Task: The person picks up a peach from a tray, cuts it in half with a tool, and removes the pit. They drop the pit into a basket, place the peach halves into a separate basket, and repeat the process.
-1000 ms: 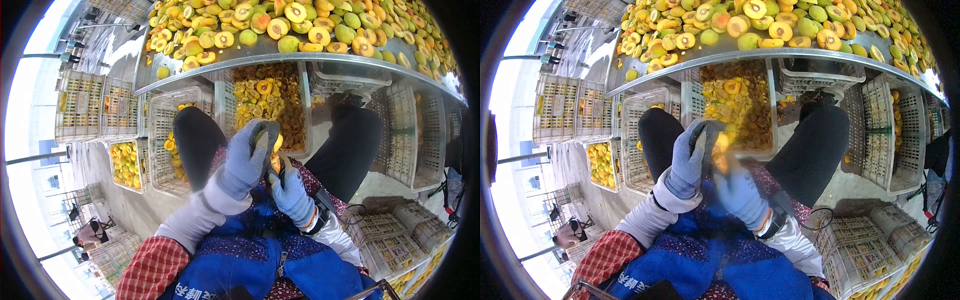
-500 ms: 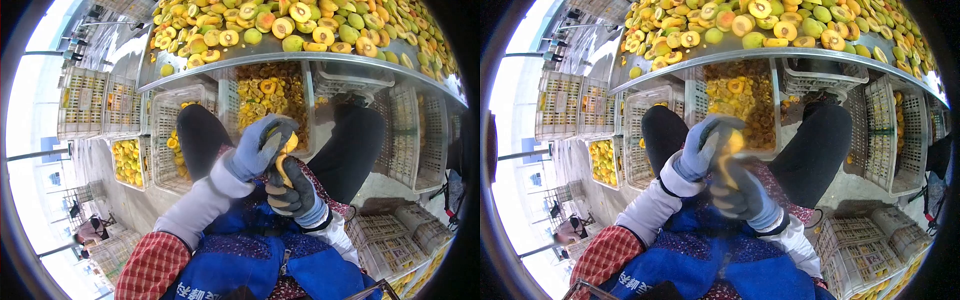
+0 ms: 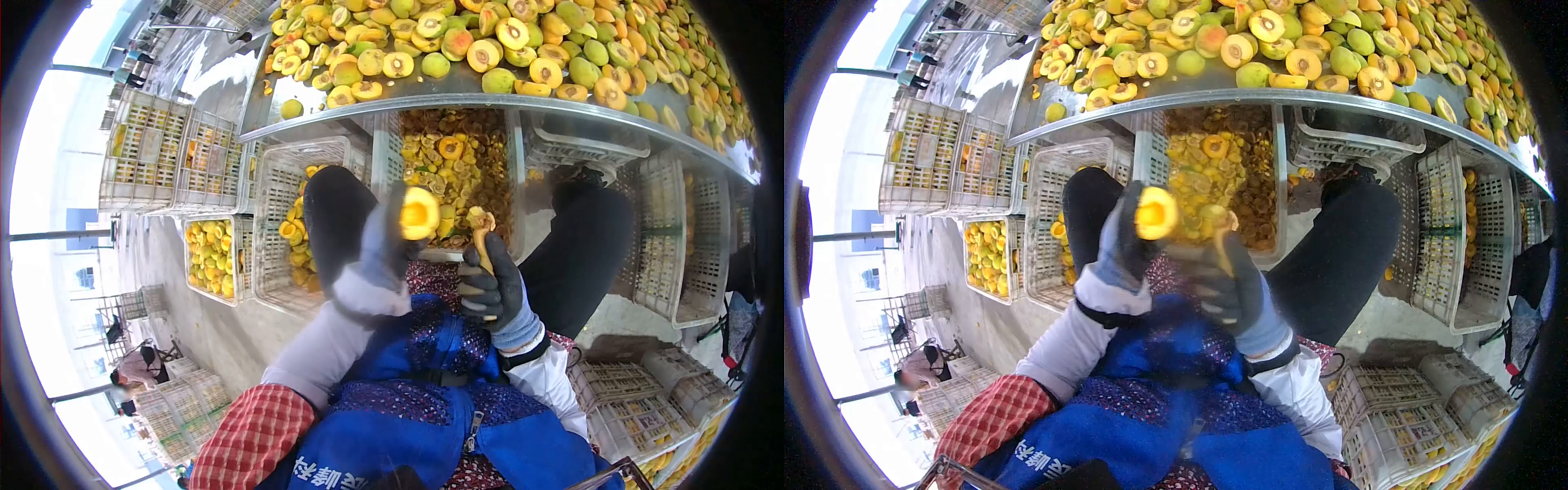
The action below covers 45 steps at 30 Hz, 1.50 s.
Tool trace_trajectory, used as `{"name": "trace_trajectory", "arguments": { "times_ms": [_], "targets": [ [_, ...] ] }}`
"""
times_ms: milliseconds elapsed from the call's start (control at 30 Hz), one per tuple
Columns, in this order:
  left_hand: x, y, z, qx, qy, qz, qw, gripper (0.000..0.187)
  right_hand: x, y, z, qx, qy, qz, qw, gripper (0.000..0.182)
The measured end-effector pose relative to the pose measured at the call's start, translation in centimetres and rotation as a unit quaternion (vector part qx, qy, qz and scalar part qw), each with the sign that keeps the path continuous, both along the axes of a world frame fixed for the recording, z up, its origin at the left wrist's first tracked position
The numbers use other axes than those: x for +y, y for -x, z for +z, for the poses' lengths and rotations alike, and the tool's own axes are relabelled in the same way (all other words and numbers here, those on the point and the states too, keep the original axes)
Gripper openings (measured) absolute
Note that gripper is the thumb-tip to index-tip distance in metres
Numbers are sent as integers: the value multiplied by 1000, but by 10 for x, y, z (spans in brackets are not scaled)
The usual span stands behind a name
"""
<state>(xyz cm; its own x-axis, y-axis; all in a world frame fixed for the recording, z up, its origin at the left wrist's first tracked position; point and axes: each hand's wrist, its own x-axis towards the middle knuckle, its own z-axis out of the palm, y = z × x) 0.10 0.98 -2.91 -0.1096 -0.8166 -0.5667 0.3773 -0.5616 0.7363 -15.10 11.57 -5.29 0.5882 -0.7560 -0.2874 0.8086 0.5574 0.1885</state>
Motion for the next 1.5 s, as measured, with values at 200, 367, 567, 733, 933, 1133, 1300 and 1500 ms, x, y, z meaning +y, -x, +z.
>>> {"name": "trace_trajectory", "arguments": {
  "times_ms": [200, 367, 567, 733, 933, 1133, 1300, 1500],
  "targets": [
    [-56, -166, 14, -726, 320, -142, 592, 53, -2, -5, 16, 35, 7, -7, 999, 43],
    [-100, -168, 32, -810, 139, -130, 555, 51, -12, 2, 24, 88, 43, -14, 995, 43],
    [-213, -25, 13, -736, 235, -213, 598, 60, -23, 7, 15, 145, 69, 3, 987, 42],
    [-273, -2, -26, -773, 159, -339, 513, 63, -33, 12, 8, 234, -50, -37, 970, 41],
    [-228, -18, -19, -385, 356, -163, 836, 32, -43, 15, 8, 301, -89, -50, 948, 35],
    [-74, 18, 5, -90, 250, -172, 949, 41, -44, -14, -5, 674, 191, -195, 687, 27],
    [-28, 28, 13, -91, 220, -195, 951, 26, -46, -4, 41, 842, 304, -119, 430, 41],
    [-7, 20, 10, 72, 161, -134, 975, 32, -31, -6, 49, 838, 319, -101, 430, 31]
  ]
}}
